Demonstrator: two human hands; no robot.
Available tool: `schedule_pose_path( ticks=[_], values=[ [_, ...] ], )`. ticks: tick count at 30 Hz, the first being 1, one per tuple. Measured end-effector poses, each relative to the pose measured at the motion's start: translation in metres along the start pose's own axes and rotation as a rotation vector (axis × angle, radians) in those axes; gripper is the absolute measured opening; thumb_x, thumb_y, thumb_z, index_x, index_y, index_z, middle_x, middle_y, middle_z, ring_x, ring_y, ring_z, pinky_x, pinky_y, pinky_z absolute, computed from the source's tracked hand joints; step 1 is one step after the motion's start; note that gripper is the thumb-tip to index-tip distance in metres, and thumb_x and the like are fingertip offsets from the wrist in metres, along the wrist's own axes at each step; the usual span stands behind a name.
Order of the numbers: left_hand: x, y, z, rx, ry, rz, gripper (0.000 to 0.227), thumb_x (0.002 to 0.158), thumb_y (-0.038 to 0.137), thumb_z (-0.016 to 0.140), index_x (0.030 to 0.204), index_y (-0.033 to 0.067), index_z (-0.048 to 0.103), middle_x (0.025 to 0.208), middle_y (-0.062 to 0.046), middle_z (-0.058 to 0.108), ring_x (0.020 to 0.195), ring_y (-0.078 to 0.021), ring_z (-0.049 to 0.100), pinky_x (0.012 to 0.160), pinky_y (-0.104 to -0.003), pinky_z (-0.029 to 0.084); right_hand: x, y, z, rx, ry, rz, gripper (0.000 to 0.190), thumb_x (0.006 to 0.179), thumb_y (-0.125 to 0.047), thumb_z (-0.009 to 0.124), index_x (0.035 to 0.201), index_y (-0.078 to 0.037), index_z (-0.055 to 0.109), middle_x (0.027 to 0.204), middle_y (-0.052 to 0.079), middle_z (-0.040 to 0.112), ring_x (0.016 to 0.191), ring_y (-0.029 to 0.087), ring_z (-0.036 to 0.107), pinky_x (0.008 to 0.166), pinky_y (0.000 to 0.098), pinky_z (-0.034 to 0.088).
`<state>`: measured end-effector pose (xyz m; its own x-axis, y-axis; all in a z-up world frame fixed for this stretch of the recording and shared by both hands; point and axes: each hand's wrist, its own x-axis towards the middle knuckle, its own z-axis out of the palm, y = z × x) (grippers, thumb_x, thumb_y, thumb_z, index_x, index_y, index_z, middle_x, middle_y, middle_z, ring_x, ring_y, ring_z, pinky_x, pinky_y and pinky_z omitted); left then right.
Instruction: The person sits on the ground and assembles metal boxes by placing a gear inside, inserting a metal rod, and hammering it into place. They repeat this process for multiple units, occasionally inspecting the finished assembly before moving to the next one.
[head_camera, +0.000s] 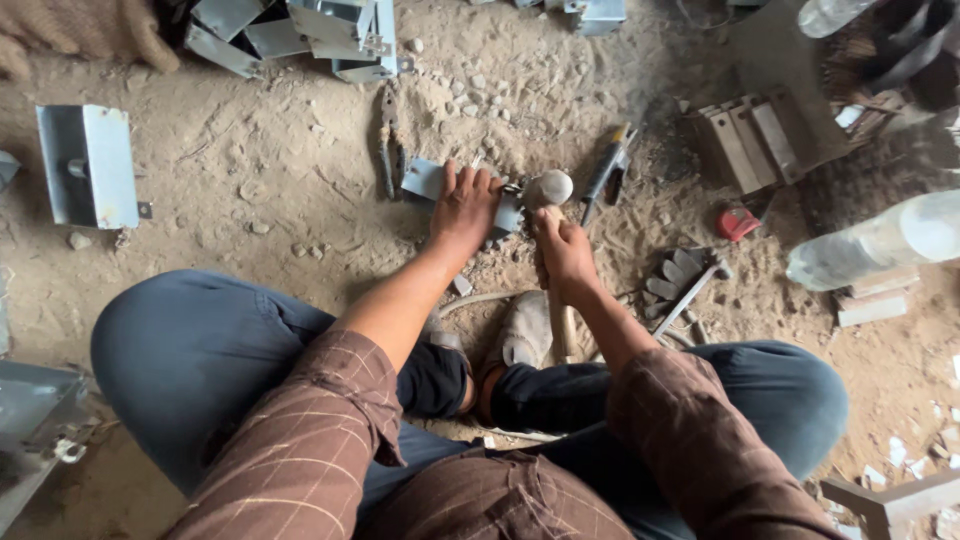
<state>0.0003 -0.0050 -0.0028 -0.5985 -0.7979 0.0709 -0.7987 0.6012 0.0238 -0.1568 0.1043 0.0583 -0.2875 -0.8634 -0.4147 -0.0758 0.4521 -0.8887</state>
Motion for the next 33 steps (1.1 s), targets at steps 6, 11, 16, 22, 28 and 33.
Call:
schedule_pose_path(
  ticks=[6, 11, 16, 22, 28, 33],
  values=[
    [-0.005, -0.005, -0.022, 0.046, -0.285, 0.052, 0.064, 0.083, 0.010, 0.062, 0.145, 0.0053, 0.048, 0.147, -0.017, 0.046, 0.139, -0.0321, 0.040, 0.123, -0.058, 0.014, 0.000, 0.013, -0.001, 0.127, 0.091, 0.146, 0.048, 0.103, -0.048, 0.052, 0.083, -0.005, 0.055, 0.058, 0.004, 0.053, 0.040, 0.017, 0.050, 0.037, 0.0359, 0.042],
    [0.021, -0.027, -0.039, -0.256, -0.432, 0.082, 0.093, 0.076, 0.011, 0.071, 0.159, 0.0063, 0.029, 0.163, -0.015, 0.034, 0.150, -0.0300, 0.029, 0.124, -0.059, 0.011, -0.008, 0.021, -0.015, 0.275, 0.161, 0.238, 0.047, 0.101, -0.050, 0.053, 0.086, -0.006, 0.053, 0.063, 0.006, 0.054, 0.045, 0.018, 0.051, 0.040, 0.0366, 0.045],
    [0.027, -0.039, -0.039, -0.477, -0.333, -0.146, 0.146, 0.056, 0.038, 0.096, 0.169, 0.0163, 0.008, 0.167, -0.016, 0.025, 0.151, -0.0353, 0.035, 0.125, -0.055, 0.030, -0.009, 0.017, -0.023, 0.360, 0.164, 0.246, 0.043, 0.103, -0.048, 0.052, 0.089, -0.008, 0.053, 0.066, 0.005, 0.054, 0.050, 0.017, 0.053, 0.044, 0.0353, 0.047],
    [0.014, -0.034, -0.024, -0.543, 0.075, -0.583, 0.141, 0.060, 0.054, 0.099, 0.163, 0.0293, 0.005, 0.169, -0.016, -0.001, 0.152, -0.0421, 0.020, 0.119, -0.066, 0.019, -0.006, 0.013, -0.024, 0.371, 0.169, 0.238, 0.042, 0.102, -0.046, 0.053, 0.090, -0.006, 0.050, 0.065, 0.005, 0.054, 0.050, 0.018, 0.054, 0.044, 0.0368, 0.047],
    [0.002, -0.040, -0.004, -0.132, 0.353, -0.244, 0.093, 0.075, 0.056, 0.086, 0.149, 0.0234, 0.039, 0.164, -0.013, 0.020, 0.152, -0.0378, 0.024, 0.119, -0.066, 0.013, -0.006, 0.011, -0.022, 0.329, 0.132, 0.229, 0.039, 0.100, -0.046, 0.054, 0.097, -0.008, 0.059, 0.064, 0.004, 0.054, 0.048, 0.018, 0.053, 0.043, 0.0363, 0.047],
    [0.015, -0.041, 0.009, 0.418, 0.477, 0.393, 0.011, 0.094, 0.016, 0.073, 0.097, 0.0245, 0.066, 0.113, 0.002, 0.066, 0.130, -0.0186, 0.055, 0.125, -0.043, 0.035, -0.007, 0.012, -0.021, 0.302, 0.139, 0.243, 0.045, 0.102, -0.047, 0.054, 0.091, -0.003, 0.054, 0.064, 0.006, 0.055, 0.047, 0.018, 0.054, 0.042, 0.0374, 0.047]
  ],
)
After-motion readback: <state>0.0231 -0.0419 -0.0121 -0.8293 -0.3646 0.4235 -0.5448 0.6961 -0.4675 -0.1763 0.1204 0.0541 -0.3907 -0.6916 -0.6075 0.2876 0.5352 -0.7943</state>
